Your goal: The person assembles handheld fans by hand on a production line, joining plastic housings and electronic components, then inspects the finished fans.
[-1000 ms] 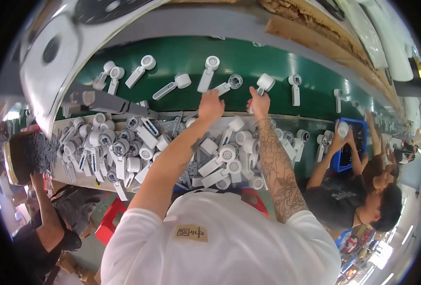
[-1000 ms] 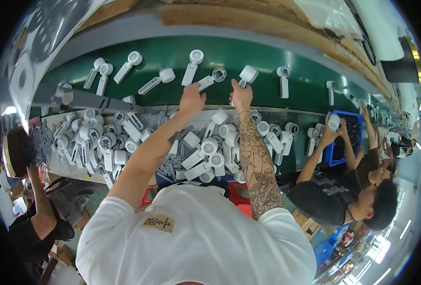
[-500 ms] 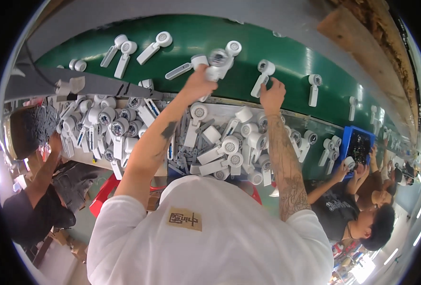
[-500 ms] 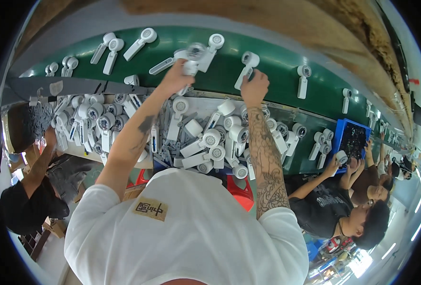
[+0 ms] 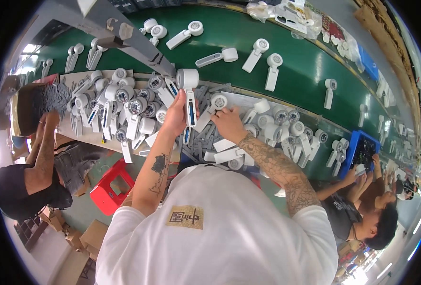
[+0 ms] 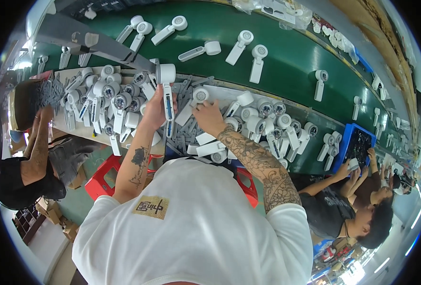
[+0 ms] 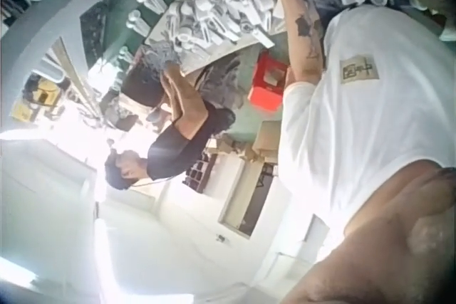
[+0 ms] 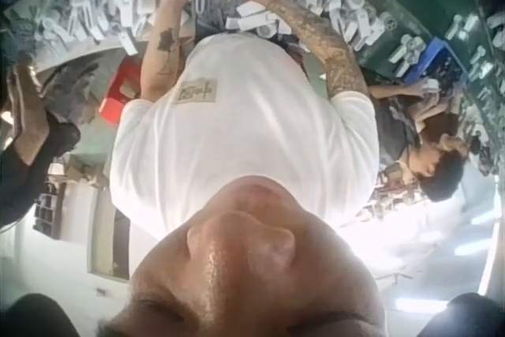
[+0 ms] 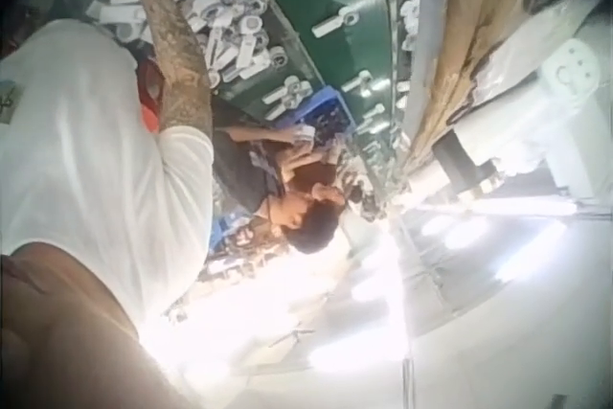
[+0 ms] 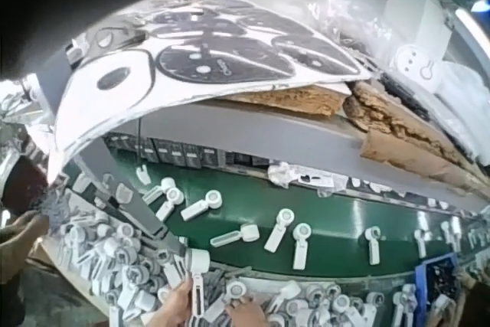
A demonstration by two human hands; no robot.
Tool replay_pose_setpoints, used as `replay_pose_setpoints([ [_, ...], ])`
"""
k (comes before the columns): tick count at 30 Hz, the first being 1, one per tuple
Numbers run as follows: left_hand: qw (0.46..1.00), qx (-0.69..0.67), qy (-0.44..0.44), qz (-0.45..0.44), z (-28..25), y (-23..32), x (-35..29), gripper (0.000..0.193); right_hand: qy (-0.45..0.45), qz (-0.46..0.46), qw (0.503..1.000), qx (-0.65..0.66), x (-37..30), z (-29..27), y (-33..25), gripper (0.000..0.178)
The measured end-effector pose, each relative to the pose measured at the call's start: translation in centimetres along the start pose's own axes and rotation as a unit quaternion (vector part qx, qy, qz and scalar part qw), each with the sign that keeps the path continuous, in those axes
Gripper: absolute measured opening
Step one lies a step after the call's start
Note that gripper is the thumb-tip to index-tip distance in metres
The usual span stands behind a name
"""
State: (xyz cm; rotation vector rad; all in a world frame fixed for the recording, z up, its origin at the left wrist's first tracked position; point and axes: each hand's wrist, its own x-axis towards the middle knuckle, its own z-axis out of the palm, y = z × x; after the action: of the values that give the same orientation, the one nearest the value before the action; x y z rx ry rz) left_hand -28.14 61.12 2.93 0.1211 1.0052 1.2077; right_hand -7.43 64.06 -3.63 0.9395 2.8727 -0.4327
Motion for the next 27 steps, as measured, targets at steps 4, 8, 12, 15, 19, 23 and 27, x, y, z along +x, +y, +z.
replay_pose_setpoints([
  [4, 0.996, 0.065, 0.066, 0.021, -0.3, -0.3, -0.6, 0.039, 0.031, -0.048, 0.998, -0.020, -0.2, -0.3, -0.2, 0.015],
  [8, 0.988, 0.125, 0.075, 0.049, -0.3, 0.2, -2.0, 0.034, 0.248, -0.070, 0.962, 0.092, 0.7, -3.3, -1.3, 0.011],
  [12, 0.985, 0.147, 0.055, 0.068, 0.0, -0.1, -2.7, 0.035, 0.198, 0.189, 0.803, 0.529, 0.0, -7.6, -1.4, 0.012],
  [15, 0.977, 0.190, 0.023, 0.096, -0.1, -2.0, -2.8, 0.045, 0.151, 0.223, 0.773, 0.574, -0.1, -8.5, -1.7, 0.015],
  [19, 0.958, 0.258, 0.018, 0.124, 0.7, -4.5, -2.9, 0.061, 0.163, 0.240, 0.663, 0.690, -0.4, -8.7, -3.1, 0.016],
  [23, 0.945, 0.300, 0.019, 0.130, -0.5, -6.6, -2.5, 0.081, 0.136, 0.265, 0.648, 0.701, -1.0, -7.7, -3.0, 0.019],
  [27, 0.891, 0.415, 0.073, 0.169, -0.1, -7.3, -3.0, 0.084, 0.138, 0.254, 0.720, 0.631, -1.5, -6.7, -3.5, 0.021],
])
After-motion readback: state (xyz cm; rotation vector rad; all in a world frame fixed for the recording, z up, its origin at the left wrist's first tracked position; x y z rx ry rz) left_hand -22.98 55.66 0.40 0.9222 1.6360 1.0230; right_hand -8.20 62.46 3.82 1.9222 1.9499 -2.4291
